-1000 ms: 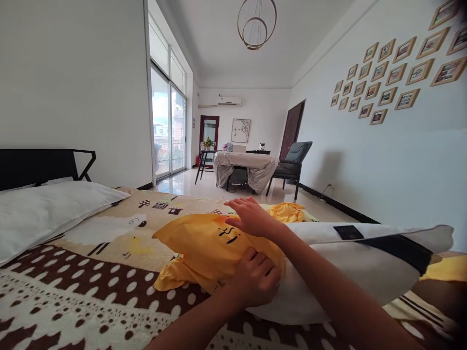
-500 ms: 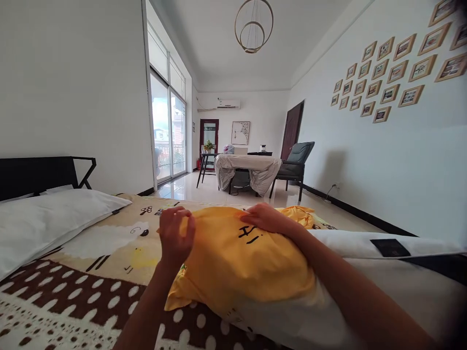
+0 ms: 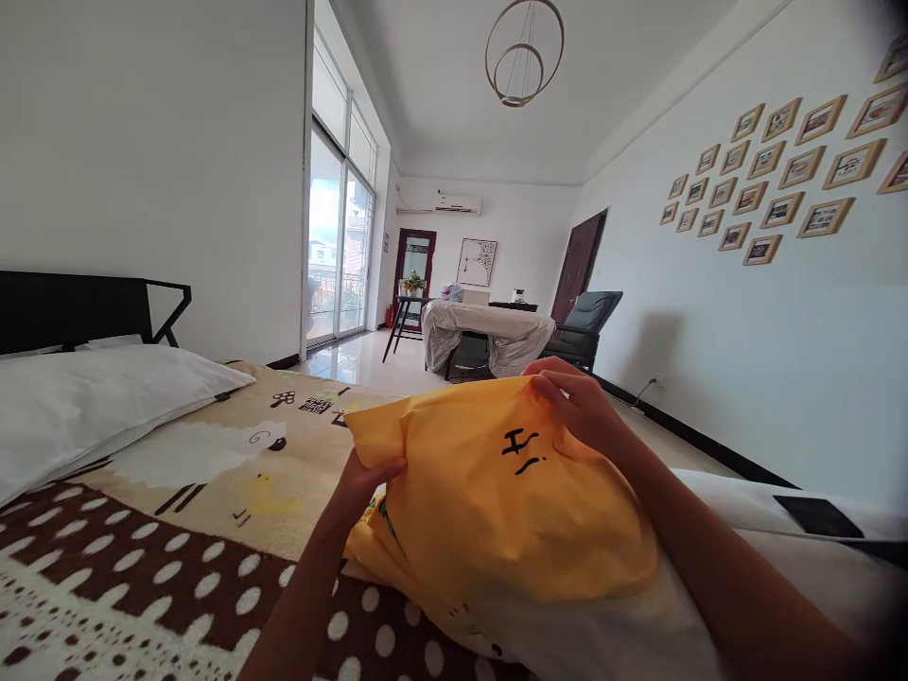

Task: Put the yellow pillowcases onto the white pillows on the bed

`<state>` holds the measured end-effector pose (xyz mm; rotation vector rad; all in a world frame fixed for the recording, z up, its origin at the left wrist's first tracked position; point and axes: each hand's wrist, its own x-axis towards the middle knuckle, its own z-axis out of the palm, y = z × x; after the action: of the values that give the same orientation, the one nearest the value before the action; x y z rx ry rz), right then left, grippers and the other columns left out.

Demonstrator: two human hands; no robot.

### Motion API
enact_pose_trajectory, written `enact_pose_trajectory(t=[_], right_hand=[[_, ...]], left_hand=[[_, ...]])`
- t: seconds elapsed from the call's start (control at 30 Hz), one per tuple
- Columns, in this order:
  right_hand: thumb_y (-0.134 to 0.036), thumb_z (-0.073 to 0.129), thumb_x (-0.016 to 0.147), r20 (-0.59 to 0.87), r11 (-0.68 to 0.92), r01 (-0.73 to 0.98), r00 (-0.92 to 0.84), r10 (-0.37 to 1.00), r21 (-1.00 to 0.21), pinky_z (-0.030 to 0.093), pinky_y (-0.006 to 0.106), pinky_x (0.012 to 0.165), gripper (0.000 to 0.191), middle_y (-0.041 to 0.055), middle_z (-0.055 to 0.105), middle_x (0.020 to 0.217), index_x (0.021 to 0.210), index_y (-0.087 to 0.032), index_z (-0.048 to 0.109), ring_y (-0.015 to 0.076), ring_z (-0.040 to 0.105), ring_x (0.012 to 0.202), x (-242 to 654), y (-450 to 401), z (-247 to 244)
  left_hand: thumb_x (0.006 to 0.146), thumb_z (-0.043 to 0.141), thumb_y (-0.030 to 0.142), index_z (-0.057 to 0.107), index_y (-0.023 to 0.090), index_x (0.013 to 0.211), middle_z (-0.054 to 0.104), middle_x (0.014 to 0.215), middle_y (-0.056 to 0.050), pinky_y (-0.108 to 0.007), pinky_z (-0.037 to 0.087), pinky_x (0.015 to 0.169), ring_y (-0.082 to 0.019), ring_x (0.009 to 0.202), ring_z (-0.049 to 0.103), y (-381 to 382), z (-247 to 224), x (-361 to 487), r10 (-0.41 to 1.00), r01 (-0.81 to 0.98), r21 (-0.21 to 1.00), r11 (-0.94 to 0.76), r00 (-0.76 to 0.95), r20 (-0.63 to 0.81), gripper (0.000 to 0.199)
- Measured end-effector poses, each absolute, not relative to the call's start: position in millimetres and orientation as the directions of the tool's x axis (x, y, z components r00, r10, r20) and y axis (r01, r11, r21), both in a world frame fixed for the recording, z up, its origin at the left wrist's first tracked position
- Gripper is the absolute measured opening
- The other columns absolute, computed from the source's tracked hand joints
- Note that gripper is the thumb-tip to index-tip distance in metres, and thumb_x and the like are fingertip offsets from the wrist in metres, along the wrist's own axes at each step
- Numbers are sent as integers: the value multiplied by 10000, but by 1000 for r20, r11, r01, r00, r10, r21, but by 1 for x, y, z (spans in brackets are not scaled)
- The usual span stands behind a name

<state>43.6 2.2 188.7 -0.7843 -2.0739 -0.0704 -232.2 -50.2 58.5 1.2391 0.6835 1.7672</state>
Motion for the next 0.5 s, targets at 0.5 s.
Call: enact_pose_trajectory(t=[0.5], right_hand=[[-533, 389, 908, 850, 682, 732, -366, 379, 11, 275, 277, 526, 494, -9, 362, 533, 544, -211, 297, 128, 326, 529, 67, -10, 199]], left_hand=[[486, 719, 696, 688, 172, 679, 692, 666, -73, -360, 537, 585, -271, 694, 650, -89, 76, -241, 811, -360, 748, -557, -429, 397, 559]])
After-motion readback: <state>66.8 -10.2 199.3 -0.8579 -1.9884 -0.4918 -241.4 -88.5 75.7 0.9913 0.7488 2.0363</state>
